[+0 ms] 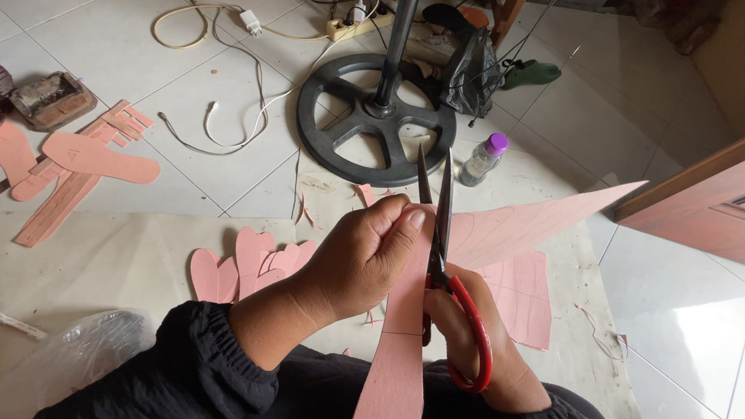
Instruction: The person sits on the floor and uses red-handled scissors to cut a pink sheet along pre-drawn curved outlines. They rotate the sheet to follow the lines and separate individual shapes, placing finished pieces aside.
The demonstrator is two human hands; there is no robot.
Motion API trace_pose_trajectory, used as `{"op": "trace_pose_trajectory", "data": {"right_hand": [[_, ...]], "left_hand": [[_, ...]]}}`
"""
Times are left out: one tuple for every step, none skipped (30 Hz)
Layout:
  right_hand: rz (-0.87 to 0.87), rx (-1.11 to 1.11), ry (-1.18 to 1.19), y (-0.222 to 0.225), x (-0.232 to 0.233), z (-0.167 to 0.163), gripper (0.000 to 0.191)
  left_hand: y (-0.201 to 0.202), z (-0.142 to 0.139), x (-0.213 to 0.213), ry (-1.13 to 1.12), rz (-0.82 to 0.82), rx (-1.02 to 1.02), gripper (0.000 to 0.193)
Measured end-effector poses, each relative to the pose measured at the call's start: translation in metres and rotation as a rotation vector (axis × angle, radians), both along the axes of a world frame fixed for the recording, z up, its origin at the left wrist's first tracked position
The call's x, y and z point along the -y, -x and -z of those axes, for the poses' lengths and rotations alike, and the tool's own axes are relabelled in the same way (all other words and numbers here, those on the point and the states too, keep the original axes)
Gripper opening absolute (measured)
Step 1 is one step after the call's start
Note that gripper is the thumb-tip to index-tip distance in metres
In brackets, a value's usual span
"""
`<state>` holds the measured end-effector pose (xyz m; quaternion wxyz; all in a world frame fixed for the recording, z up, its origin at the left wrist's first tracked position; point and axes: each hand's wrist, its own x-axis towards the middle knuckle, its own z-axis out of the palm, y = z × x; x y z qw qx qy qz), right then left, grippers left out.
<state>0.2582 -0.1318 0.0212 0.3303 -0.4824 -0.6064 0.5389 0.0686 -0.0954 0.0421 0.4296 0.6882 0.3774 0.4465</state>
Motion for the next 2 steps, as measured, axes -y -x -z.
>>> {"op": "trace_pose_trajectory", "data": {"right_hand": [[0.004, -0.001, 0.025, 0.0007, 0.0004, -0.0029, 0.023], [0.008, -0.003, 0.049, 0.0015, -0.0001, -0.0061, 0.023]], "left_hand": [[0.0004, 0.0000, -0.0001, 0.001, 0.001, -0.007, 0.035], [0.0008, -0.0003, -0.0010, 0.016, 0.008, -0.016, 0.035]]}}
